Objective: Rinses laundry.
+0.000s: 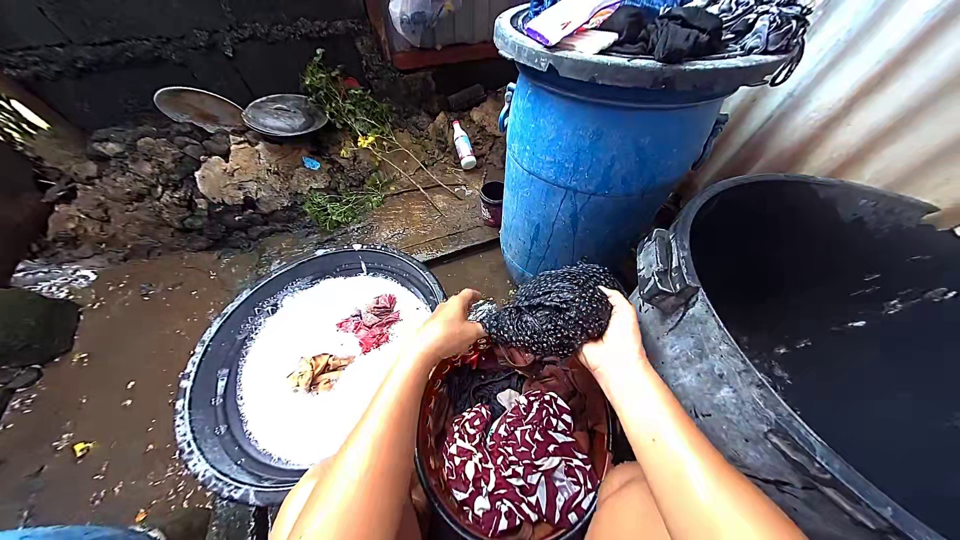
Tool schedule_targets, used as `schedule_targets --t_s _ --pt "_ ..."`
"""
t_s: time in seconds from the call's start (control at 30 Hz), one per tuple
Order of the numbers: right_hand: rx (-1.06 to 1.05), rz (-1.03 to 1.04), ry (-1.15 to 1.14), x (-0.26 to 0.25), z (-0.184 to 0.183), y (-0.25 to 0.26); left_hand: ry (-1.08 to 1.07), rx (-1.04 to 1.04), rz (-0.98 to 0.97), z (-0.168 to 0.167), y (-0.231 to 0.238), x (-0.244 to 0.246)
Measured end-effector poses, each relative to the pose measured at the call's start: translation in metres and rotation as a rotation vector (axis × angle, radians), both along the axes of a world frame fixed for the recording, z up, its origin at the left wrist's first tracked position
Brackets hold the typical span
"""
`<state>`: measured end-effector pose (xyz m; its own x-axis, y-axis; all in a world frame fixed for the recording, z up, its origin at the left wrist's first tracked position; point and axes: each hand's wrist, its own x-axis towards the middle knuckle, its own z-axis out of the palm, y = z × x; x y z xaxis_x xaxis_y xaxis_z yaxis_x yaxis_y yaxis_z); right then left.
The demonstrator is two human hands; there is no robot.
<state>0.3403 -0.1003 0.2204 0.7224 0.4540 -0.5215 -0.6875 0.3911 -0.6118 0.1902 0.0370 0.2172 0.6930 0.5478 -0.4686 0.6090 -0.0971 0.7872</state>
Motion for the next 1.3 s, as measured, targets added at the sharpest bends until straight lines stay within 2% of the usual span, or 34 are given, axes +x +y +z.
schedule_targets --t_s 0.03,0.1,0.17,0.27,0.33,0.4,0.5,0.6,0.67,0.7,0.73,0.77,0.8,0.83,0.9,0.93,0.97,1.0,1.03,1.1,1.13,1.2,1.3 --pt "0.004 -0.053 0.018 0.002 0.0 0.0 -0.006 -0.084 -0.053 0.007 -0.005 -0.005" --pt "0.018 -0.137 0.063 0.001 0.003 0.0 -0.188 -0.302 -0.096 0.01 -0.019 -0.012" --pt "0.041 -0.151 0.07 -0.003 0.006 -0.001 -0.423 -0.469 0.008 -0.002 -0.042 -0.003" --pt "0.044 0.007 0.086 -0.025 0.011 -0.006 -0.592 -0.615 0.247 -0.031 -0.07 0.022" --pt "0.078 0.181 0.161 -0.044 0.01 -0.013 -0.721 -0.723 0.423 -0.038 -0.082 0.022" --pt "0.152 0.364 0.227 -0.053 0.004 -0.02 -0.947 -0.77 0.446 -0.039 -0.08 0.012" --pt "0.22 0.611 0.191 -0.041 -0.004 -0.027 -1.2 -0.535 0.282 -0.036 -0.061 0.008" --pt "-0.005 0.622 0.124 -0.03 0.003 -0.027 -1.199 -0.028 0.26 -0.03 -0.053 0.015" --pt "-0.096 0.728 0.127 -0.028 0.002 -0.027 -1.216 0.3 0.182 -0.034 -0.049 0.019" --pt "-0.073 0.764 0.133 -0.028 0.002 -0.027 -1.219 0.296 0.185 -0.035 -0.051 0.02" --pt "-0.023 0.752 0.137 -0.028 0.004 -0.028 -1.223 0.19 0.225 -0.036 -0.056 0.021" --pt "0.037 0.698 0.136 -0.027 0.005 -0.028 -1.215 0.072 0.244 -0.034 -0.061 0.021" --pt "0.08 0.63 0.126 -0.026 0.007 -0.027 -1.206 0.045 0.193 -0.03 -0.062 0.021" --pt "0.103 0.555 0.11 -0.025 0.007 -0.024 -1.217 0.108 0.139 -0.027 -0.063 0.021" --pt "0.153 0.377 0.085 -0.027 0.006 -0.019 -1.186 0.368 -0.109 -0.024 -0.057 0.022" --pt "0.16 0.298 0.057 -0.029 0.006 -0.017 -1.182 0.428 -0.096 -0.024 -0.058 0.025" --pt "0.147 0.242 0.005 -0.032 0.006 -0.016 -1.181 0.397 -0.02 -0.027 -0.062 0.026" --pt "0.121 0.205 -0.09 -0.036 0.008 -0.017 -1.184 0.259 0.107 -0.03 -0.066 0.027" --pt "0.078 0.189 -0.255 -0.041 0.009 -0.018 -1.166 0.038 0.287 -0.029 -0.072 0.028" --pt "-0.021 0.204 -0.738 -0.049 0.003 -0.018 -1.058 -0.394 0.601 -0.015 -0.079 0.03" --pt "-0.086 0.224 -0.981 -0.05 -0.003 -0.018 -1.001 -0.538 0.654 -0.01 -0.079 0.028" --pt "-0.192 0.3 -1.346 -0.047 -0.011 -0.02 -0.925 -0.742 0.596 -0.011 -0.08 0.018" --pt "-0.234 0.498 -1.67 -0.046 -0.014 -0.028 -0.674 -0.923 0.556 -0.009 -0.084 0.004"
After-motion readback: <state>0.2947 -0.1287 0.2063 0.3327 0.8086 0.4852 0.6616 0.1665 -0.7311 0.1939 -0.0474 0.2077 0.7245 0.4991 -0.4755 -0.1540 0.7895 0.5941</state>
